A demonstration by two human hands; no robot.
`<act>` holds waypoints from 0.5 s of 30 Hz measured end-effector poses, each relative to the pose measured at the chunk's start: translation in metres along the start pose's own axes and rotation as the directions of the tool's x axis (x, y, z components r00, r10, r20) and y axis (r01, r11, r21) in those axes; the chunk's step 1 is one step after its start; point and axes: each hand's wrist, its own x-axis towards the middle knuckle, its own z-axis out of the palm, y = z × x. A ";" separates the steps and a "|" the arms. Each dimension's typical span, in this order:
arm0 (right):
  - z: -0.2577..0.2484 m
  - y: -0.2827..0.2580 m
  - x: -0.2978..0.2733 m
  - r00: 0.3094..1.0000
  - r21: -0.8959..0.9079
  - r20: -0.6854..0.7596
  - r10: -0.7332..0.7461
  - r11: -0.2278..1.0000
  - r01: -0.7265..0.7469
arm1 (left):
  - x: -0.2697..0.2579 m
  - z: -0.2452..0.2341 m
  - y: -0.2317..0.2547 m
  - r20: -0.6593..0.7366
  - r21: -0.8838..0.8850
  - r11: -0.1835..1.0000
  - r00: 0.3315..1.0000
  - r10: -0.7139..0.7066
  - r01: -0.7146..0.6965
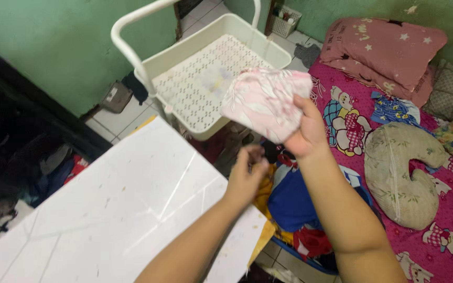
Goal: The person folds several pieces of clothing one by one on a white table, including a floral top, striped shorts, a floral top, dark shorts, a yellow patterned top, and plaid shorts. Each item is smoothed and folded into a compact shape before being placed into a white basket.
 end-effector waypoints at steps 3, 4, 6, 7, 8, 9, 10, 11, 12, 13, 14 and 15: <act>-0.024 -0.008 0.060 0.999 -0.013 0.013 -0.038 0.999 0.039 | -0.008 -0.009 0.011 0.140 0.237 0.950 0.975 0.173 -0.203; -0.032 -0.009 0.083 0.998 -0.015 0.009 -0.057 0.998 0.057 | -0.009 -0.009 0.016 0.140 0.251 0.950 0.978 0.153 -0.184; -0.046 -0.009 0.130 0.994 -0.024 -0.042 -0.096 0.995 0.095 | -0.007 -0.011 0.026 0.138 0.279 0.948 0.983 0.117 -0.152; -0.052 -0.007 0.154 0.989 -0.032 -0.089 -0.118 0.993 0.116 | -0.005 -0.011 0.031 0.151 0.289 0.948 0.984 0.095 -0.136; -0.059 -0.006 0.176 0.981 -0.040 -0.137 -0.138 0.990 0.133 | -0.005 -0.012 0.035 0.163 0.300 0.947 0.984 0.069 -0.116; -0.065 -0.004 0.198 0.983 -0.033 -0.119 -0.137 0.990 0.134 | -0.004 -0.013 0.037 0.174 0.310 0.946 0.984 0.042 -0.096; -0.071 -0.001 0.218 0.986 -0.026 -0.101 -0.134 0.991 0.132 | -0.003 -0.013 0.039 0.177 0.312 0.946 0.984 0.028 -0.083; -0.077 0.001 0.234 0.988 -0.020 -0.084 -0.132 0.991 0.131 | -0.002 -0.014 0.040 0.179 0.313 0.947 0.984 0.014 -0.070; -0.083 0.001 0.248 0.985 -0.011 -0.109 -0.131 0.991 0.131 | -0.001 -0.014 0.040 0.182 0.313 0.948 0.983 0.000 -0.057; -0.088 0.001 0.260 0.982 -0.002 -0.135 -0.130 0.991 0.131 | -0.001 -0.014 0.040 0.184 0.311 0.947 0.983 0.020 -0.077; -0.092 0.001 0.268 0.979 0.005 -0.159 -0.128 0.991 0.130 | 0.000 -0.014 0.039 0.185 0.308 0.946 0.982 0.041 -0.098; -0.096 -0.001 0.274 0.956 -0.044 -0.261 -0.134 0.991 0.127 | 0.001 -0.013 0.038 0.185 0.305 0.945 0.981 0.063 -0.119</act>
